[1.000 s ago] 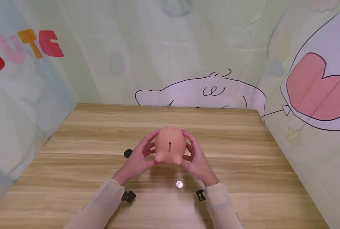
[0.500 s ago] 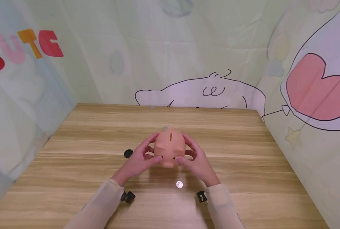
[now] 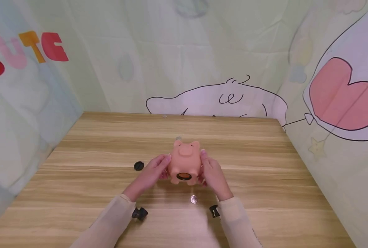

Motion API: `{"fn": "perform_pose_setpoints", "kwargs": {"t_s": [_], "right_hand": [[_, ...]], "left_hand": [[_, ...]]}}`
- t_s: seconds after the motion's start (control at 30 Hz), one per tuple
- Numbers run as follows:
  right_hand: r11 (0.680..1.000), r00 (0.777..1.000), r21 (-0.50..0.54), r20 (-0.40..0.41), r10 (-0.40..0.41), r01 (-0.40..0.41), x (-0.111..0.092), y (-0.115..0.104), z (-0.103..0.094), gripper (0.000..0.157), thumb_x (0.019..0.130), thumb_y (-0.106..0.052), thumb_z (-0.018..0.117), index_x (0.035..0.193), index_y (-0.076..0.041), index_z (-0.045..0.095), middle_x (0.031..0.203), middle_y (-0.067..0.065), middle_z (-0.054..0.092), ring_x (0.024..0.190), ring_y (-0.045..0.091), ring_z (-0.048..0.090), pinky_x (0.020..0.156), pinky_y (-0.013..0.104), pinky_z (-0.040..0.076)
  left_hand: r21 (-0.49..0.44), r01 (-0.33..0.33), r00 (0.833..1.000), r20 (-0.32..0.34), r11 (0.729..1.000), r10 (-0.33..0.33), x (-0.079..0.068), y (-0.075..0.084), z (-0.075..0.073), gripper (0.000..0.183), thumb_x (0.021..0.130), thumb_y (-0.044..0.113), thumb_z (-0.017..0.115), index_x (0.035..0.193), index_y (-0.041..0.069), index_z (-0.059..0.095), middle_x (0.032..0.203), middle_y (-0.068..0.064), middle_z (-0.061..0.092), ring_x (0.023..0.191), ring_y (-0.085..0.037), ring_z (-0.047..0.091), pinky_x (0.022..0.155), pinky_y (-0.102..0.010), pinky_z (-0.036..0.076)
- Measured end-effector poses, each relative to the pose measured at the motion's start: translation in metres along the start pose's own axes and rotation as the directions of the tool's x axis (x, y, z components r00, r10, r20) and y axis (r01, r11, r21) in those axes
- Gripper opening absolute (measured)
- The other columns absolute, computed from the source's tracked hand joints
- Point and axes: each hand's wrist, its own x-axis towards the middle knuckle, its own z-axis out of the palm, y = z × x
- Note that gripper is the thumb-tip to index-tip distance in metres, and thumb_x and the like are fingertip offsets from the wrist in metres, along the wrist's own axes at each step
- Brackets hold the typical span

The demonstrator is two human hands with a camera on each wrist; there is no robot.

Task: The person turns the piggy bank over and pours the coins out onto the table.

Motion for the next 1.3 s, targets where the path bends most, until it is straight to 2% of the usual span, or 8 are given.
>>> {"fn": "perform_pose_setpoints", "kwargs": {"t_s": [0.23, 0.43, 0.57, 0.7, 0.83, 0.93, 1.2, 1.3], "right_hand": [[0.999, 1.000, 0.021, 0.006, 0.028, -0.028, -0.001, 0.001, 0.004, 0.074, 0.101, -0.065, 0.029, 0.068, -0.005, 0.056, 0.059, 0.012, 0.058, 0.049, 0.022, 0.056, 0.041, 0.031, 0.046], [1.000, 1.000, 0.023, 0.000, -0.003, 0.003, 0.000, 0.004, 0.001, 0.069, 0.103, -0.059, 0.030, 0.075, -0.002, 0.058, 0.063, 0.013, 0.059, 0.057, 0.032, 0.061, 0.044, 0.035, 0.050], [0.995, 0.999, 0.097, 0.017, -0.034, 0.032, 0.002, 0.007, -0.003, 0.060, 0.105, -0.050, 0.040, 0.104, 0.005, 0.063, 0.080, 0.013, 0.063, 0.068, 0.028, 0.064, 0.052, 0.040, 0.056], [0.983, 0.988, 0.151, 0.101, -0.117, 0.101, 0.003, 0.011, -0.011, 0.049, 0.104, -0.030, 0.054, 0.139, 0.004, 0.050, 0.117, 0.020, 0.062, 0.088, 0.023, 0.066, 0.071, 0.044, 0.059], [0.969, 0.958, 0.119, 0.167, -0.232, 0.214, 0.001, 0.013, -0.018, 0.066, 0.093, -0.013, 0.072, 0.149, 0.000, 0.039, 0.144, 0.022, 0.048, 0.111, 0.032, 0.062, 0.087, 0.039, 0.056], [0.954, 0.938, 0.126, 0.189, -0.292, 0.271, 0.001, 0.014, -0.019, 0.081, 0.082, -0.004, 0.080, 0.151, -0.002, 0.037, 0.151, 0.019, 0.041, 0.122, 0.040, 0.055, 0.094, 0.039, 0.051], [0.935, 0.919, 0.191, 0.209, -0.335, 0.298, 0.000, 0.014, -0.017, 0.089, 0.079, 0.006, 0.080, 0.153, -0.004, 0.032, 0.155, 0.015, 0.036, 0.128, 0.039, 0.050, 0.099, 0.037, 0.047], [0.913, 0.895, 0.184, 0.204, -0.398, 0.364, -0.001, 0.013, -0.017, 0.092, 0.077, 0.009, 0.080, 0.154, -0.006, 0.031, 0.155, 0.013, 0.036, 0.130, 0.038, 0.049, 0.100, 0.037, 0.047]], "left_hand": [[0.052, 0.024, 0.999, -0.040, 0.998, -0.021, 0.001, -0.001, -0.001, 0.058, 0.102, 0.058, 0.041, 0.097, 0.004, 0.060, 0.080, -0.008, 0.063, 0.073, -0.028, 0.058, 0.072, -0.046, 0.053], [0.022, 0.021, 1.000, -0.010, 1.000, -0.021, 0.001, 0.000, -0.001, 0.055, 0.102, 0.054, 0.043, 0.115, 0.004, 0.061, 0.093, -0.009, 0.063, 0.078, -0.025, 0.059, 0.076, -0.043, 0.054], [-0.028, -0.002, 1.000, 0.027, 1.000, 0.003, 0.002, 0.000, -0.002, 0.054, 0.103, 0.044, 0.050, 0.141, 0.006, 0.050, 0.109, -0.013, 0.057, 0.085, -0.030, 0.061, 0.082, -0.047, 0.055], [-0.048, -0.044, 0.996, 0.071, 0.998, 0.048, 0.000, -0.002, -0.007, 0.066, 0.099, 0.036, 0.062, 0.154, 0.012, 0.034, 0.126, -0.013, 0.051, 0.095, -0.029, 0.062, 0.087, -0.044, 0.054], [-0.086, -0.120, 0.987, 0.097, 0.989, 0.128, -0.002, -0.001, -0.012, 0.079, 0.090, 0.024, 0.075, 0.155, 0.016, 0.032, 0.141, -0.011, 0.045, 0.107, -0.027, 0.060, 0.090, -0.039, 0.053], [-0.112, -0.171, 0.978, 0.103, 0.979, 0.182, -0.002, -0.002, -0.013, 0.087, 0.084, 0.015, 0.081, 0.155, 0.016, 0.032, 0.149, -0.008, 0.039, 0.113, -0.028, 0.057, 0.092, -0.041, 0.052], [-0.124, -0.250, 0.962, 0.078, 0.960, 0.260, -0.002, -0.003, -0.013, 0.092, 0.075, 0.003, 0.086, 0.152, 0.019, 0.037, 0.152, 0.000, 0.037, 0.121, -0.029, 0.054, 0.094, -0.046, 0.050], [-0.124, -0.307, 0.946, 0.068, 0.943, 0.317, -0.002, -0.003, -0.013, 0.094, 0.073, -0.002, 0.086, 0.151, 0.020, 0.038, 0.153, 0.001, 0.037, 0.125, -0.029, 0.052, 0.095, -0.047, 0.049]]}}
